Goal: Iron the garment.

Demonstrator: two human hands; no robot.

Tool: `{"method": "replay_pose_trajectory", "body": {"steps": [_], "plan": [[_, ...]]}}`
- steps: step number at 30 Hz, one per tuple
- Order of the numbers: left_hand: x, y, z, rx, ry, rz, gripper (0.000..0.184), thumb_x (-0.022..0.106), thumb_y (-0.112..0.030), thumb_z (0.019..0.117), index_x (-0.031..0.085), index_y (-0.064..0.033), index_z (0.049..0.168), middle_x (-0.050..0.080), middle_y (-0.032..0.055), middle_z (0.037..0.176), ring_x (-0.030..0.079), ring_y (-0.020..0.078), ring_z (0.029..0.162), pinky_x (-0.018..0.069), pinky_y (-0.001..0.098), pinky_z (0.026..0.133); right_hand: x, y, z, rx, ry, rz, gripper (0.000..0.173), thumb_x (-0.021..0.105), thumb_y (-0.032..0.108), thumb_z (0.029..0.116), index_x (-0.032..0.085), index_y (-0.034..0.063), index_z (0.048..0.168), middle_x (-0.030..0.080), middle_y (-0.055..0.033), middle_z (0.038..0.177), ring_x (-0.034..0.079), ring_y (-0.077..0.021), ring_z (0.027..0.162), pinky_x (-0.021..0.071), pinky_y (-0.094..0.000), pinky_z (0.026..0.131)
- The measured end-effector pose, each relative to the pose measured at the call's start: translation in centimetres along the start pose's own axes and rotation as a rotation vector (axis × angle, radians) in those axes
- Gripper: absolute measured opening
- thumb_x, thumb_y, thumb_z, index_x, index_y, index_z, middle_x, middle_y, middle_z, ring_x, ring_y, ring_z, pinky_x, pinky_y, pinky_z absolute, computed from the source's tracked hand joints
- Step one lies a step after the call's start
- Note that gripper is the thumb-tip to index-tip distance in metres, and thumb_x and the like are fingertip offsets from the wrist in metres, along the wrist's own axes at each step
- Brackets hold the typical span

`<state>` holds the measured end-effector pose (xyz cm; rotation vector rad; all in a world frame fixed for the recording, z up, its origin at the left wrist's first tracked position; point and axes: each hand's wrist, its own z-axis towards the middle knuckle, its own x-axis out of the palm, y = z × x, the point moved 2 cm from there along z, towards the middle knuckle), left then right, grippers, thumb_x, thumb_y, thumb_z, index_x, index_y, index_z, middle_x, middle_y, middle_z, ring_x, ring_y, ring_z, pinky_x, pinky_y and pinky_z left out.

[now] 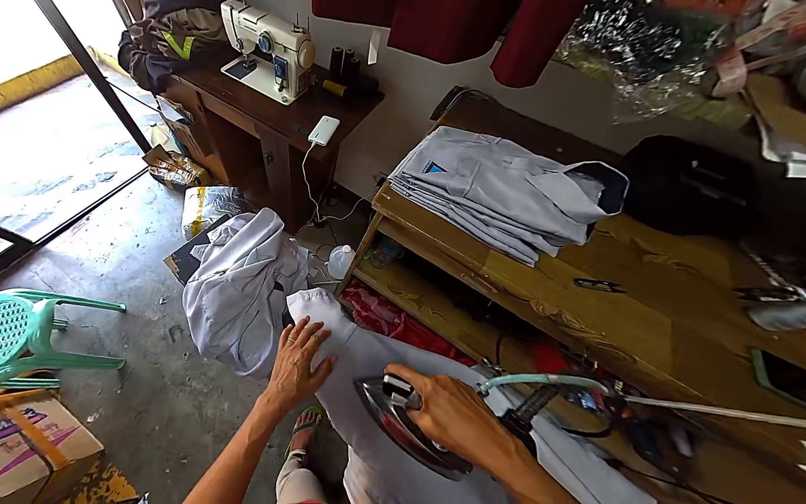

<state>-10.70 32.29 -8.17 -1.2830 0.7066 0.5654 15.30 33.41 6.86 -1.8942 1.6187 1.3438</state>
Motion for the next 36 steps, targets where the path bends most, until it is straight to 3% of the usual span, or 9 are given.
{"method": "replay_pose_trajectory", "body": {"steps": [4, 8, 13, 19, 24, 27, 29, 33, 36], "plan": [[0.6, 1.1, -0.6, -0.066, 0.222, -0.014, 0.067, 0.045, -0.059, 0.1024, 0.04, -0.0258, 0.16, 0.032, -0.0017, 0.168, 0.019, 0.0286, 0.159, 0.016, 0.0675, 0.122, -1.2, 0.8, 5.3, 0.001, -0.048, 0.018, 0.052, 0.065, 0.022, 0.0909, 0.058, 0.0267, 0.142, 0.073, -0.0172, 0.1, 0.07, -0.0394, 0.092, 0.0536, -0.0608, 0.076], [-0.5, 2.7, 0.2, -0.112, 0.247, -0.164, 0.054, 0.038, -0.049, 0.1068, 0.051, -0.0251, 0.153, 0.042, -0.0046, 0.163, 0.022, 0.025, 0.158, 0.012, 0.0682, 0.122, -1.6, 1.1, 7.8, -0.043, -0.004, 0.029, 0.056, 0.066, 0.021, 0.0899, 0.057, 0.0278, 0.144, 0.072, -0.0182, 0.107, 0.07, -0.04, 0.098, 0.0526, -0.0619, 0.081], [-0.7, 0.1, 2.4, -0.121, 0.069, -0.055, 0.044, 0.042, -0.036, 0.1074, 0.066, -0.0142, 0.138, 0.061, 0.0042, 0.146, 0.046, 0.0258, 0.146, 0.0272, 0.0583, 0.122, 1.7, 2.0, 1.6, -0.153, 0.07, -0.075, 0.052, 0.071, 0.031, 0.0909, 0.058, 0.0298, 0.141, 0.072, -0.0179, 0.09, 0.07, -0.0415, 0.082, 0.0527, -0.0615, 0.069], [3.2, 1.2, 5.3, -0.073, 0.127, 0.089, 0.054, 0.023, -0.048, 0.1095, 0.055, -0.0302, 0.15, 0.048, -0.0045, 0.159, 0.03, 0.0284, 0.155, 0.005, 0.0696, 0.123, 4.0, -0.5, -4.2, -0.107, 0.305, -0.005, 0.059, 0.069, 0.023, 0.0906, 0.054, 0.0359, 0.146, 0.073, -0.0187, 0.091, 0.07, -0.0422, 0.084, 0.0522, -0.0619, 0.071], [1.2, 5.1, 8.3, -0.159, 0.13, 0.102, 0.057, 0.029, -0.049, 0.109, 0.063, -0.0185, 0.143, 0.043, 0.0104, 0.162, 0.025, 0.0387, 0.155, 0.0129, 0.0658, 0.124, 1.0, -1.8, -5.8, -0.007, 0.099, 0.199, 0.069, 0.067, 0.064, 0.0891, 0.056, 0.0254, 0.145, 0.072, -0.0156, 0.085, 0.071, -0.0363, 0.077, 0.0548, -0.0586, 0.069], [0.1, 2.5, 6.8, -0.126, -0.15, 0.055, 0.042, 0.041, -0.028, 0.1068, 0.071, -0.0064, 0.125, 0.065, 0.0161, 0.138, 0.052, 0.0369, 0.138, 0.0356, 0.0566, 0.118, -0.5, -1.9, -2.9, -0.03, -0.06, 0.237, 0.068, 0.049, 0.072, 0.0955, 0.061, 0.022, 0.14, 0.072, -0.0124, 0.088, 0.071, -0.0314, 0.079, 0.0555, -0.0553, 0.07], [0.1, 0.1, 4.5, -0.114, -0.183, 0.011, 0.042, 0.04, -0.026, 0.107, 0.071, -0.0053, 0.125, 0.067, 0.0144, 0.134, 0.056, 0.0354, 0.135, 0.0388, 0.0562, 0.116, -1.5, -1.6, 0.8, -0.037, -0.058, 0.231, 0.064, 0.046, 0.066, 0.0998, 0.06, 0.0195, 0.141, 0.073, -0.015, 0.105, 0.072, -0.0331, 0.096, 0.0553, -0.0575, 0.082], [2.4, 2.3, 1.3, -0.143, -0.031, -0.061, 0.054, 0.026, -0.04, 0.1101, 0.057, -0.0173, 0.148, 0.049, 0.0035, 0.159, 0.03, 0.038, 0.154, 0.0209, 0.0674, 0.12, -2.3, -1.3, 8.7, -0.085, -0.064, 0.19, 0.065, 0.053, 0.063, 0.0986, 0.059, 0.0149, 0.142, 0.071, -0.0169, 0.118, 0.068, -0.0333, 0.109, 0.0518, -0.0576, 0.094], [2.0, 4.3, 1.1, -0.127, 0.02, -0.215, 0.054, 0.025, -0.041, 0.1103, 0.056, -0.0191, 0.149, 0.045, 0.0005, 0.161, 0.024, 0.0366, 0.156, 0.0187, 0.0683, 0.12, -2.8, -0.5, 11.1, -0.203, -0.013, 0.102, 0.055, 0.07, 0.047, 0.0924, 0.061, 0.0174, 0.138, 0.071, -0.0161, 0.116, 0.068, -0.0342, 0.108, 0.052, -0.0582, 0.093]]}}
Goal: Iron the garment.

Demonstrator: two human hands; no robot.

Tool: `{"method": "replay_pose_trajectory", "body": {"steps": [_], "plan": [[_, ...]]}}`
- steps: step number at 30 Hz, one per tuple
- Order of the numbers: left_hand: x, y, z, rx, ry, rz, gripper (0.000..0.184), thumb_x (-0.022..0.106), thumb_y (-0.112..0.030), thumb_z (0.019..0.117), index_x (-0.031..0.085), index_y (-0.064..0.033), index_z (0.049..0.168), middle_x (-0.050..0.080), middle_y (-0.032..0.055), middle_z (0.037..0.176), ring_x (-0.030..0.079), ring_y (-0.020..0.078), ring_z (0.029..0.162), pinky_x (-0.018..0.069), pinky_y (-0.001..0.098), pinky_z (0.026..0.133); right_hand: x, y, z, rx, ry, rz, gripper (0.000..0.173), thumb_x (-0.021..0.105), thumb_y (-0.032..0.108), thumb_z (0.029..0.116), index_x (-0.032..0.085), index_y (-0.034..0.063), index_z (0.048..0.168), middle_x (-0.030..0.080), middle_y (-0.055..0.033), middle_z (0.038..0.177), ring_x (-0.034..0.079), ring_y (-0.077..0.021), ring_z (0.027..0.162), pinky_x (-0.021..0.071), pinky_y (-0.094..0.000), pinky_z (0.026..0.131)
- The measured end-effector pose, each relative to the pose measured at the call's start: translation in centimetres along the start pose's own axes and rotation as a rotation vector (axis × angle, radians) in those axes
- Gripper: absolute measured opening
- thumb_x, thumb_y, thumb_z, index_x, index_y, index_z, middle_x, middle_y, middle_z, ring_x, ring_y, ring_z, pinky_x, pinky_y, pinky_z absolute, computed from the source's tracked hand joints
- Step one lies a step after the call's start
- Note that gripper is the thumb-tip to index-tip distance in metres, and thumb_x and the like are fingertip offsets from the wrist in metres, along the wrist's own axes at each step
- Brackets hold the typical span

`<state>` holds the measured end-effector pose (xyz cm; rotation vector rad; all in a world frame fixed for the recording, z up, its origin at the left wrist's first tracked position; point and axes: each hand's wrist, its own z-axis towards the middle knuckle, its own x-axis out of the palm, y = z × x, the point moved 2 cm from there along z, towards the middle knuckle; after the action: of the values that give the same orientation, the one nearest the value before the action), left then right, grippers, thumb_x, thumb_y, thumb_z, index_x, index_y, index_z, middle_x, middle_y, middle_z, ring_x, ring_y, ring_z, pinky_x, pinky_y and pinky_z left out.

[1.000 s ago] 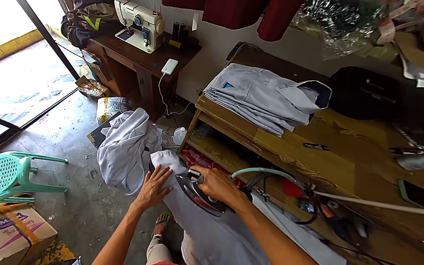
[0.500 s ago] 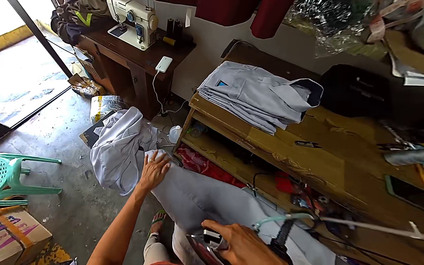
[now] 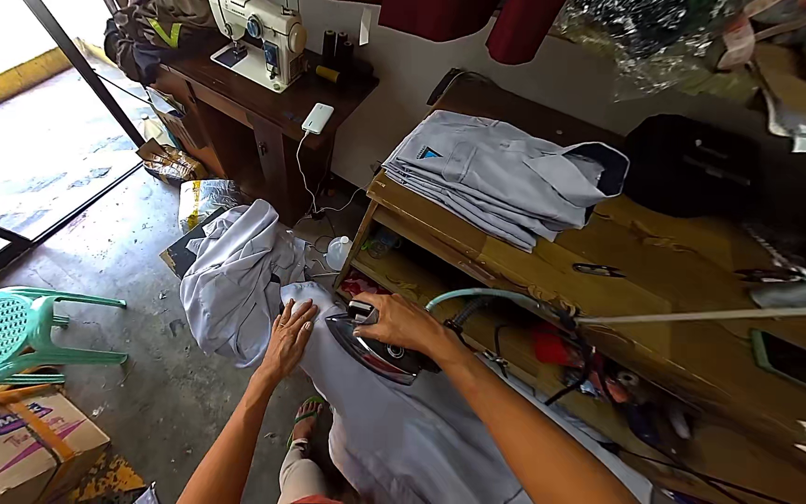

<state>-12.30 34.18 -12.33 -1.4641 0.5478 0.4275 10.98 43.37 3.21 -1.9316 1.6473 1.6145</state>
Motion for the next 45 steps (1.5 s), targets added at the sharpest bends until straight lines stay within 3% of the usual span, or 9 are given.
{"method": "replay_pose_trajectory", "body": {"steps": [11, 15, 22, 25, 30, 35, 39, 43, 45], "plan": [[1.3, -5.1, 2.2, -0.011, -0.051, 0.265, 0.049, 0.031, -0.038, 0.1088, 0.064, -0.0196, 0.142, 0.055, 0.0028, 0.153, 0.035, 0.0366, 0.151, 0.0139, 0.0702, 0.121, 6.8, 2.6, -12.0, -0.056, 0.224, -0.143, 0.05, 0.069, 0.025, 0.0912, 0.058, 0.0281, 0.14, 0.071, -0.0171, 0.085, 0.07, -0.0404, 0.08, 0.0528, -0.06, 0.07], [1.8, -2.4, 3.8, 0.073, -0.002, 0.286, 0.054, 0.023, -0.04, 0.1093, 0.065, -0.0269, 0.14, 0.056, -0.0014, 0.153, 0.036, 0.0328, 0.151, 0.0085, 0.0712, 0.121, 7.0, 0.5, -15.7, 0.03, 0.244, -0.036, 0.052, 0.071, 0.029, 0.0898, 0.059, 0.0321, 0.141, 0.072, -0.0167, 0.085, 0.07, -0.04, 0.078, 0.0528, -0.0605, 0.069], [-2.6, 3.2, 8.3, -0.025, -0.121, 0.403, 0.059, 0.033, -0.05, 0.1064, 0.065, -0.012, 0.138, 0.052, 0.0179, 0.153, 0.035, 0.0431, 0.15, 0.0213, 0.0621, 0.123, 2.9, -1.1, -20.6, 0.208, 0.027, 0.157, 0.063, 0.075, 0.053, 0.0871, 0.06, 0.0262, 0.142, 0.074, -0.0141, 0.089, 0.072, -0.0338, 0.077, 0.0554, -0.0572, 0.069], [-2.2, -2.2, 5.2, 0.101, -0.287, 0.332, 0.042, 0.056, -0.037, 0.0995, 0.072, -0.0051, 0.12, 0.068, 0.0195, 0.126, 0.059, 0.0404, 0.127, 0.0428, 0.0584, 0.11, 1.6, -2.0, -19.0, 0.178, -0.126, 0.169, 0.07, 0.057, 0.073, 0.0905, 0.063, 0.0226, 0.138, 0.073, -0.0097, 0.088, 0.071, -0.0266, 0.075, 0.0557, -0.0516, 0.065], [4.5, -11.8, -8.5, 0.43, 0.195, 0.173, 0.034, 0.071, -0.04, 0.0926, 0.077, -0.0144, 0.115, 0.074, 0.0087, 0.114, 0.066, 0.0299, 0.114, 0.0532, 0.0523, 0.098, -0.3, -1.6, -11.0, 0.115, -0.116, 0.138, 0.065, 0.046, 0.069, 0.0979, 0.063, 0.0197, 0.137, 0.073, -0.0121, 0.108, 0.071, -0.029, 0.099, 0.0545, -0.0548, 0.085], [8.4, -9.0, -16.7, 0.47, 0.405, 0.169, 0.03, 0.066, -0.035, 0.0974, 0.073, -0.019, 0.122, 0.075, 0.0048, 0.104, 0.068, 0.0263, 0.104, 0.0546, 0.0469, 0.09, 0.1, -0.1, -1.3, 0.088, -0.087, 0.094, 0.067, 0.047, 0.067, 0.0981, 0.061, 0.016, 0.139, 0.071, -0.0157, 0.117, 0.068, -0.0321, 0.11, 0.0522, -0.0573, 0.093], [8.8, -6.4, -20.9, 0.315, 0.616, 0.063, 0.031, 0.059, -0.031, 0.1036, 0.077, -0.0065, 0.097, 0.075, 0.0127, 0.095, 0.07, 0.0324, 0.102, 0.0553, 0.0512, 0.093, -0.2, 1.0, 1.6, 0.04, -0.057, 0.068, 0.061, 0.069, 0.053, 0.0912, 0.062, 0.0145, 0.138, 0.07, -0.0155, 0.121, 0.067, -0.0319, 0.114, 0.0509, -0.0557, 0.098], [3.6, -7.2, -15.8, 0.075, 0.052, 0.096, 0.027, 0.067, -0.029, 0.094, 0.074, -0.0066, 0.08, 0.073, 0.0089, 0.08, 0.073, 0.0253, 0.081, 0.0612, 0.0489, 0.079, 1.2, 1.9, -1.0, 0.011, 0.065, -0.043, 0.044, 0.069, 0.028, 0.0886, 0.064, 0.0215, 0.132, 0.072, -0.0159, 0.107, 0.069, -0.037, 0.1, 0.0527, -0.0625, 0.082], [0.5, -7.3, -9.8, 0.08, -0.202, 0.152, 0.025, 0.062, -0.026, 0.0958, 0.075, -0.0056, 0.09, 0.073, 0.0109, 0.088, 0.071, 0.0286, 0.089, 0.059, 0.0495, 0.083, 1.7, 2.1, -3.6, 0.04, 0.116, -0.067, 0.044, 0.068, 0.027, 0.0898, 0.063, 0.0248, 0.133, 0.072, -0.0159, 0.104, 0.069, -0.0379, 0.097, 0.0525, -0.0626, 0.079]]}}
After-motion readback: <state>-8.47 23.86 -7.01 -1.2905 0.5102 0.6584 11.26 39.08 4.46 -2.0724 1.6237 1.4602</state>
